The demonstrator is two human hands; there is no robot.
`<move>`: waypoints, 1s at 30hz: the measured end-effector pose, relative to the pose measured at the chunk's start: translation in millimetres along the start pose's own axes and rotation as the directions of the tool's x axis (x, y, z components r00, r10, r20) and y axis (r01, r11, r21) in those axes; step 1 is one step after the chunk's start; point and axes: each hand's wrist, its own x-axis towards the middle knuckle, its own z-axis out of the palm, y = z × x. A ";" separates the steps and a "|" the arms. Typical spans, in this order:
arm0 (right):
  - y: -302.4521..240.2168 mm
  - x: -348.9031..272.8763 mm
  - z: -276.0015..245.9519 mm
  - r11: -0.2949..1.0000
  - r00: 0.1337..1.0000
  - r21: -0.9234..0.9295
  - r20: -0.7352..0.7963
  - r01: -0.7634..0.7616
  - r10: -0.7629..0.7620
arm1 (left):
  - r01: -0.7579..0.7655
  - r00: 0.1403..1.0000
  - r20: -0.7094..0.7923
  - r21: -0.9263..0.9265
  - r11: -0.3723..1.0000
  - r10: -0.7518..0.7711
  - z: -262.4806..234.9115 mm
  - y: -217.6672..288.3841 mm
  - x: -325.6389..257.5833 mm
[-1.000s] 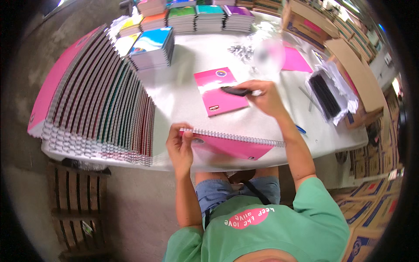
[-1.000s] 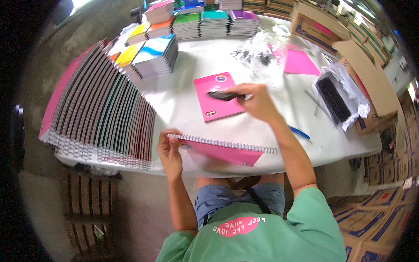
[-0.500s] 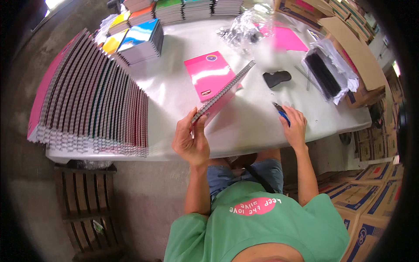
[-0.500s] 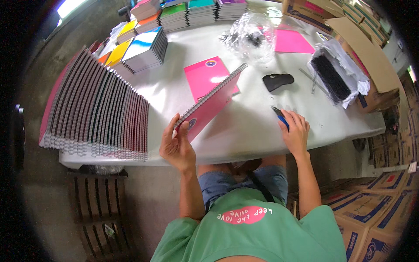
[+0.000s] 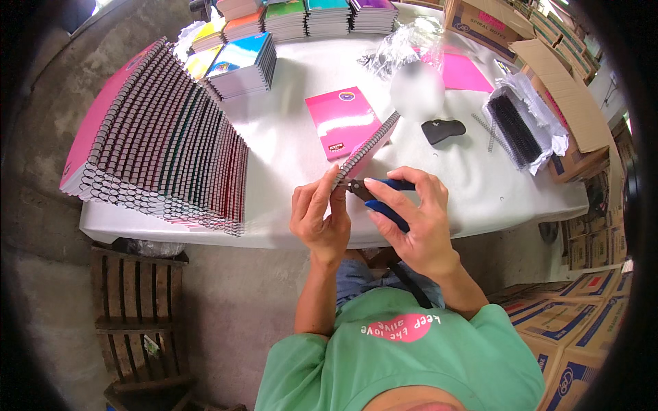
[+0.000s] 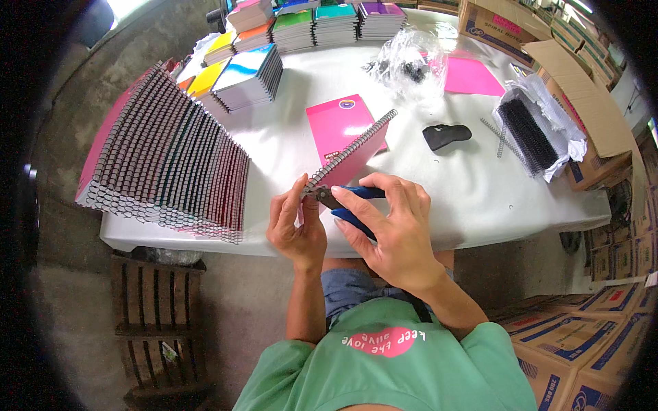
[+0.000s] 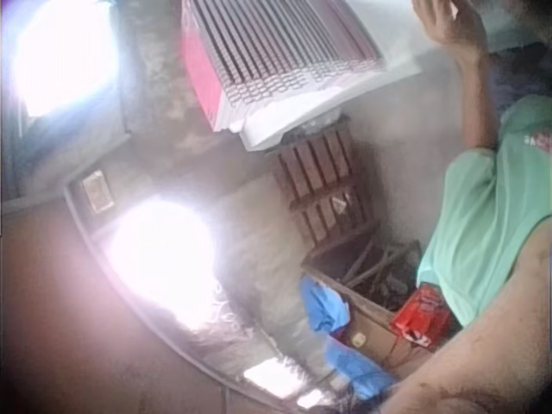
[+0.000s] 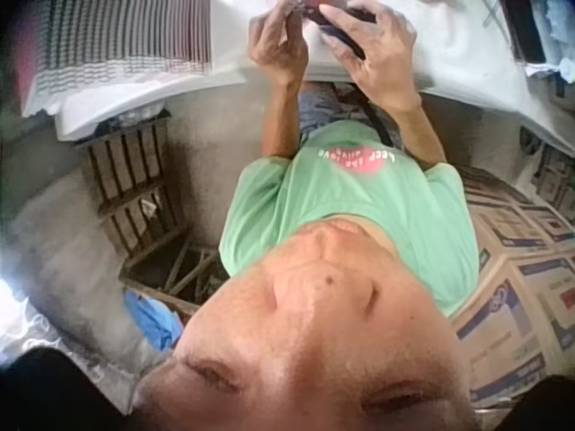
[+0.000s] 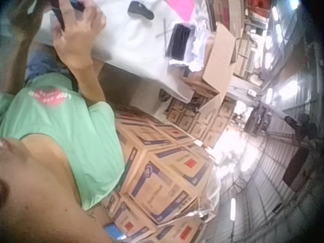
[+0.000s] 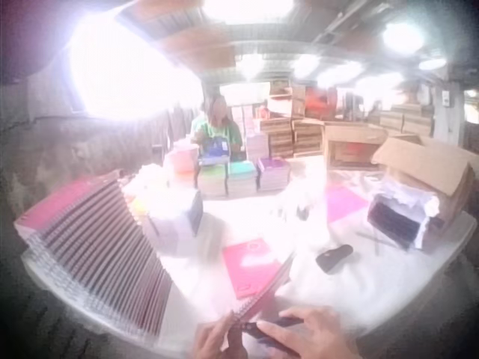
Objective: The person binds pink notebooks by inserting a spiral wire into the punched edges by hand, using a small tool to guide the wire, and trimming the ends with pliers.
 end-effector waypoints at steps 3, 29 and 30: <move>-0.9 -1.7 2.4 0.997 0.997 0.057 0.065 -0.043 0.040 | -0.019 1.000 0.005 0.004 1.000 0.019 0.7 0.2 -1.6; 65.2 84.3 17.2 0.327 0.927 0.932 0.023 -0.156 0.375 | -0.095 0.947 -0.286 -0.689 0.719 -0.149 -43.5 52.5 121.9; 54.9 111.0 13.6 0.175 0.955 0.980 0.038 -0.093 0.293 | -0.127 0.944 -0.302 -0.705 0.698 -0.133 -48.7 53.9 134.2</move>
